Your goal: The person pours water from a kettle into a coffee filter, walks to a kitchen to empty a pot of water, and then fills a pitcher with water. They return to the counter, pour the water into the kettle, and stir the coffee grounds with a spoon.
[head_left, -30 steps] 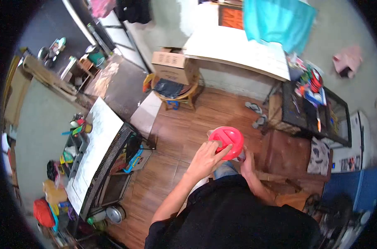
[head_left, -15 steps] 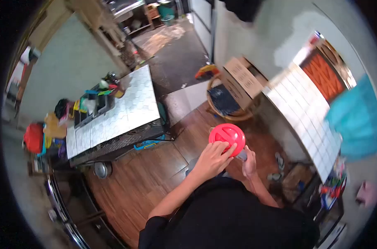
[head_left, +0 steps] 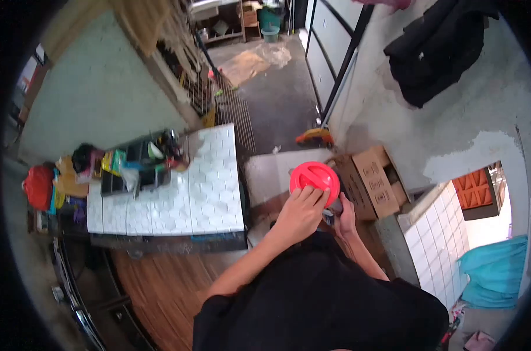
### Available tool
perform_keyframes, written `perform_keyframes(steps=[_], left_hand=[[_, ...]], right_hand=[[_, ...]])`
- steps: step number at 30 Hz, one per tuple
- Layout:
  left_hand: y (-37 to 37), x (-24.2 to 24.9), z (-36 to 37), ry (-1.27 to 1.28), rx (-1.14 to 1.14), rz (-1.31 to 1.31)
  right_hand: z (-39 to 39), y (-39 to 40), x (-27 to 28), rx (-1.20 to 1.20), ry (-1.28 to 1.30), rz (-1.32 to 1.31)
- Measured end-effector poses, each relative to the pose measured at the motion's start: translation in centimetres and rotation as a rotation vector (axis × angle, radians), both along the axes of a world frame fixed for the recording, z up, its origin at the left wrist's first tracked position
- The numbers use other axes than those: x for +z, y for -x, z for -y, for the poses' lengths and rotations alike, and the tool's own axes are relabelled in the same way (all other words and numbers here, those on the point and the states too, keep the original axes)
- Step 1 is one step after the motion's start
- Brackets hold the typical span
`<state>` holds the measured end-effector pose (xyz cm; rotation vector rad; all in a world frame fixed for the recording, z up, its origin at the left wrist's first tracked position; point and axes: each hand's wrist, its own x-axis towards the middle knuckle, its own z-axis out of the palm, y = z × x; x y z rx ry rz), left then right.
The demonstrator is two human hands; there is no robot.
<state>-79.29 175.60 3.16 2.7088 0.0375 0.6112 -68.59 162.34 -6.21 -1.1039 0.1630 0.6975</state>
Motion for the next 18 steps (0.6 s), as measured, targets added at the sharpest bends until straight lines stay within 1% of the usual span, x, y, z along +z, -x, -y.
perform_keyframes(steps=[1, 3, 4, 6, 8, 10, 11, 12, 14, 15, 17, 18], left_hand=[[-1.5, -0.3, -1.7, -0.039, -0.003, 0.017], [-4.6, -0.6, -5.1, -0.102, 0.014, 0.018], [-6.0, -0.8, -6.4, -0.131, 0.033, -0.003], [-9.3, -1.0, -9.6, -0.161, 0.039, -0.019], [-12.8, -1.8, -12.7, -0.111, 0.11, -0.029], [-16.6, -2.6, -17.2, -0.114, 0.102, -0.019], [-18.5, -2.8, -19.5, -0.112, 0.089, 0.006], [-20.3, -2.8, -21.5, -0.117, 0.1, 0.001], [-24.0, -2.1, -25.9, -0.031, 0.07, 0.049], [-26.0, -1.8, -28.1, -0.036, 0.067, 0.05], [-29.0, -1.0, -32.0, 0.006, 0.195, 0.12], [-30.6, -0.6, -33.8, 0.01, 0.198, 0.129]], right_hand=[[-2.3, -1.5, 0.3, -0.009, -0.03, 0.014], [-5.8, -4.5, 0.3, 0.082, -0.021, 0.172], [-7.3, -6.0, 0.0, 0.079, -0.021, 0.173], [-11.5, -9.4, -0.9, 0.077, -0.111, 0.15], [-15.8, -13.0, -1.9, 0.096, -0.127, 0.132], [-19.5, -17.0, -2.9, 0.135, -0.117, 0.108], [-21.0, -19.4, -3.7, 0.221, -0.188, 0.11], [-23.2, -21.2, -3.6, 0.232, -0.194, 0.105], [-27.7, -24.9, -2.6, 0.169, -0.118, 0.108], [-29.6, -26.9, -2.2, 0.201, -0.116, 0.132], [-33.3, -30.0, -1.2, 0.171, -0.088, 0.15], [-35.2, -31.7, -0.2, 0.148, -0.063, 0.182]])
